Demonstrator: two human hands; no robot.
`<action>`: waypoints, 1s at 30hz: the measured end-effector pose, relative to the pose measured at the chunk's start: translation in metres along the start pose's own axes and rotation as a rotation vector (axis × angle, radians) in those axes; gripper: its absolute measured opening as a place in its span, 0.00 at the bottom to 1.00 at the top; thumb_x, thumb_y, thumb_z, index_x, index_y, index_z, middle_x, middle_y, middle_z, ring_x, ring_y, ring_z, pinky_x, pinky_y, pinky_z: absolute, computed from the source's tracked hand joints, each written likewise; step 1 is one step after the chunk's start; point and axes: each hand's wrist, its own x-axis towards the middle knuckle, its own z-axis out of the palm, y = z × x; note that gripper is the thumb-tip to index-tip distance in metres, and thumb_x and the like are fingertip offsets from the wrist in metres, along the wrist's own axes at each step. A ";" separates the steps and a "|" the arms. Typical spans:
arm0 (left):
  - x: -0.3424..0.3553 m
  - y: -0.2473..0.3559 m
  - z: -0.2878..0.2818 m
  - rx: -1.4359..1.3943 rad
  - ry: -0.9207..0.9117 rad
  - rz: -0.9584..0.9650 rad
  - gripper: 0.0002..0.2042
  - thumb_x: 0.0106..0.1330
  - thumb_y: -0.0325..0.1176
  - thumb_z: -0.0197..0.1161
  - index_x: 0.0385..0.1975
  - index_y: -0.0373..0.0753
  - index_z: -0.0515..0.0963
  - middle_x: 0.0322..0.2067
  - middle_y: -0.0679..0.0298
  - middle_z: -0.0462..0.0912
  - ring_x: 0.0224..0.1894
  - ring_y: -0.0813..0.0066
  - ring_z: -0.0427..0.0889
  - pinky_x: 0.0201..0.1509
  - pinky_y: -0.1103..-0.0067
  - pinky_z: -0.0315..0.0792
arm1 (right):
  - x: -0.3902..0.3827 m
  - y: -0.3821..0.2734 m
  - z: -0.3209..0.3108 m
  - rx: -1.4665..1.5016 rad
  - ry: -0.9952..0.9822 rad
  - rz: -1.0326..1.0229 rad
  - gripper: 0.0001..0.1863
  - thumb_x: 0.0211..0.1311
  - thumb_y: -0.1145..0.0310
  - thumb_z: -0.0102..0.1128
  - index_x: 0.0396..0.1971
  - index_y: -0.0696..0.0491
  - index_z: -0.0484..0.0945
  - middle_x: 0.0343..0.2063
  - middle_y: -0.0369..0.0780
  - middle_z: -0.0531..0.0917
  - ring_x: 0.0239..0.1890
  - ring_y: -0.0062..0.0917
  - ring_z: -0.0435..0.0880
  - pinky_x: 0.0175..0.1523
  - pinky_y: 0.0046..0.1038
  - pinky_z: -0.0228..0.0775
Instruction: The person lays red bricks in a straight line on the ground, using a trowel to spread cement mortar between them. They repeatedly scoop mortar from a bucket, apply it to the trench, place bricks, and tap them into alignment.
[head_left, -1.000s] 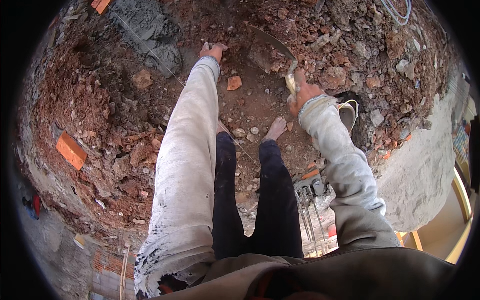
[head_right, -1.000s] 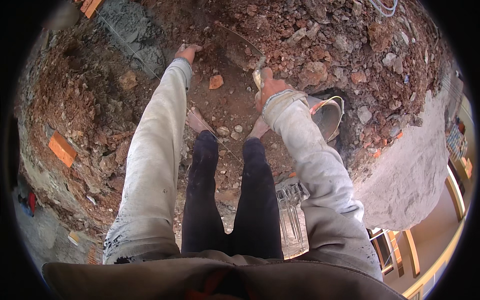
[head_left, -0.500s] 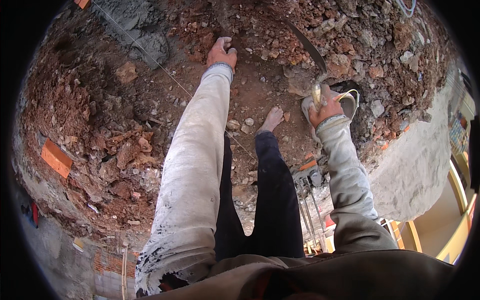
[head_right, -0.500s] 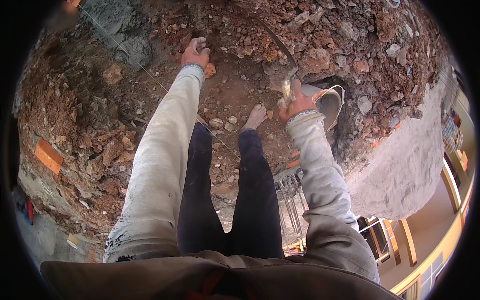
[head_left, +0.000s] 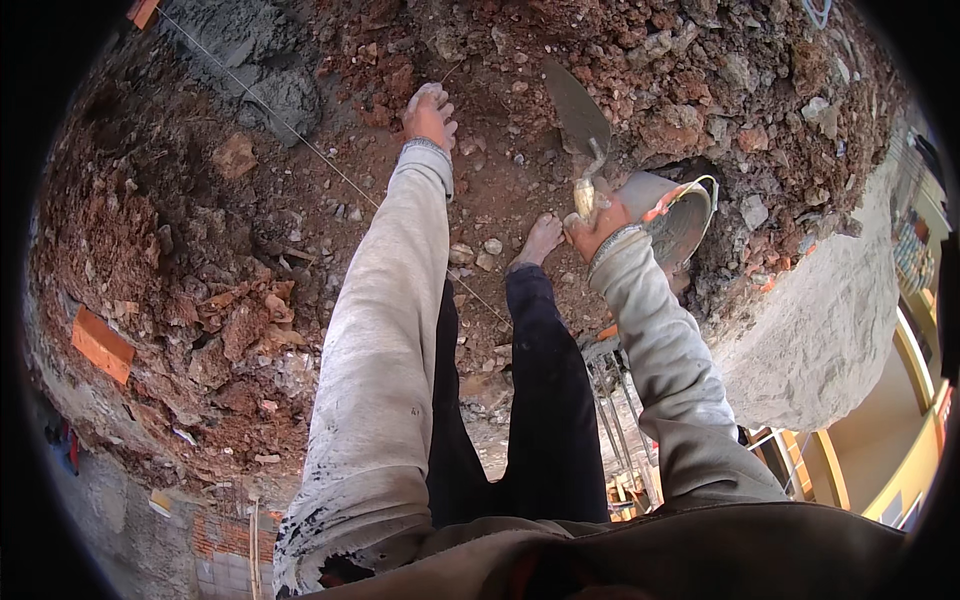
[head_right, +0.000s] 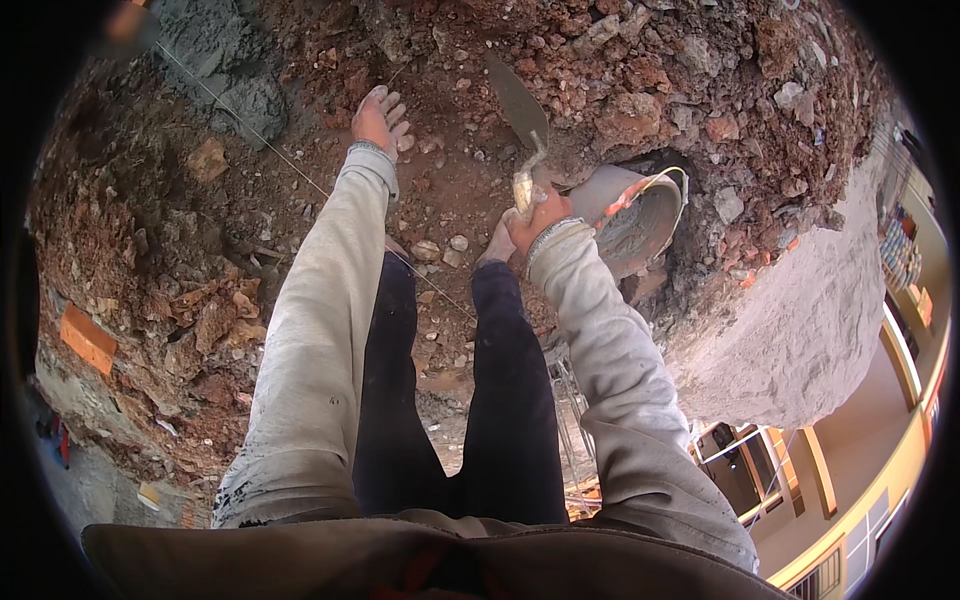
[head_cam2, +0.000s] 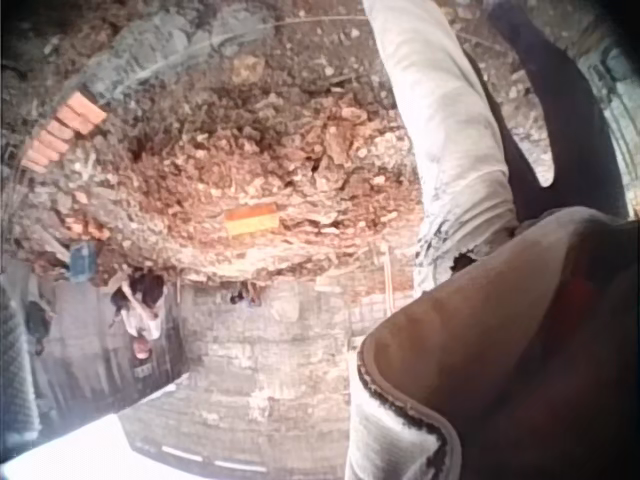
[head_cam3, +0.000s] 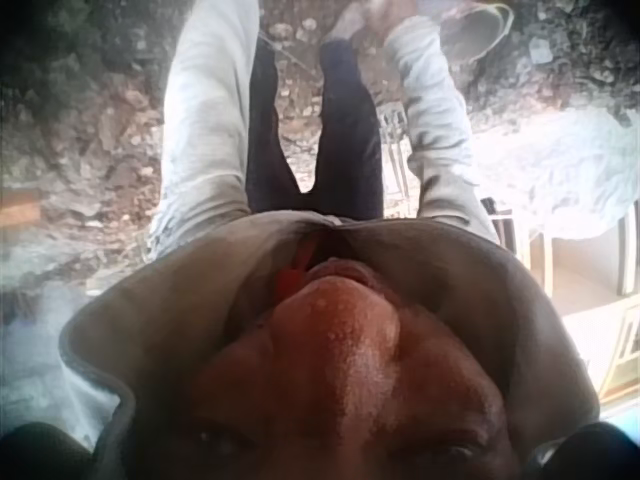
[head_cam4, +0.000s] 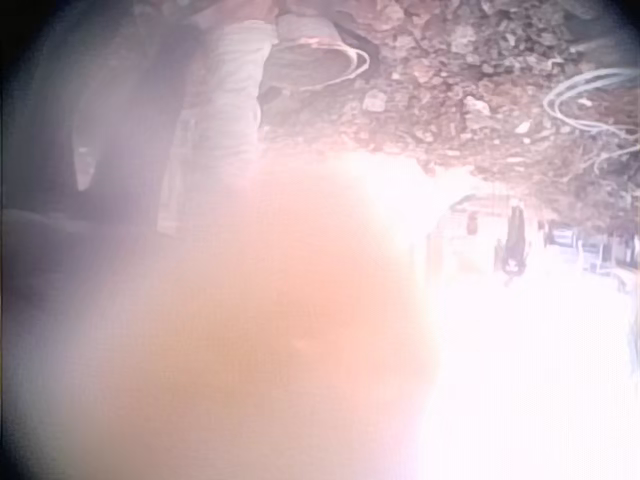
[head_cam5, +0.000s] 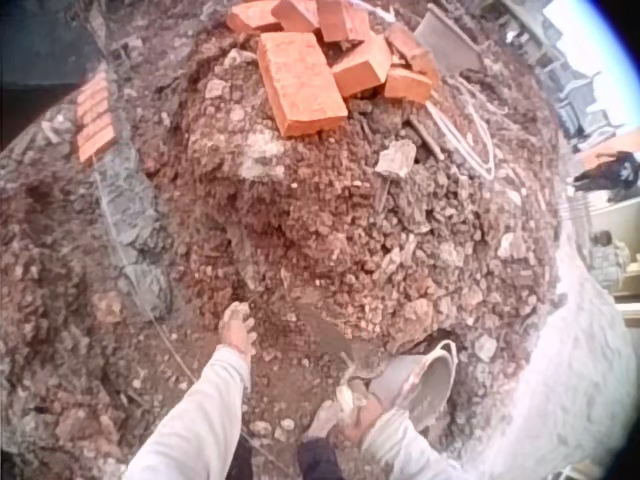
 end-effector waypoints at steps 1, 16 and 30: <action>0.005 0.006 -0.008 0.015 0.029 0.031 0.23 0.65 0.43 0.50 0.58 0.41 0.66 0.57 0.58 0.69 0.55 0.55 0.72 0.54 0.58 0.66 | -0.008 -0.015 -0.014 -0.062 -0.106 -0.049 0.38 0.47 0.62 0.61 0.59 0.54 0.56 0.38 0.58 0.78 0.46 0.56 0.75 0.53 0.47 0.68; -0.055 0.074 0.044 0.093 0.219 0.164 0.28 0.62 0.40 0.56 0.60 0.37 0.62 0.56 0.55 0.69 0.47 0.60 0.73 0.48 0.65 0.69 | -0.016 -0.048 -0.130 -0.188 0.142 -0.151 0.35 0.49 0.66 0.57 0.59 0.55 0.58 0.31 0.54 0.81 0.35 0.49 0.81 0.42 0.43 0.75; -0.094 0.139 0.128 0.073 -0.202 0.043 0.32 0.66 0.54 0.48 0.66 0.44 0.55 0.63 0.52 0.57 0.59 0.49 0.64 0.58 0.51 0.61 | 0.036 -0.097 -0.172 -0.301 0.031 -0.045 0.22 0.50 0.67 0.58 0.45 0.55 0.65 0.32 0.56 0.80 0.38 0.53 0.80 0.46 0.46 0.73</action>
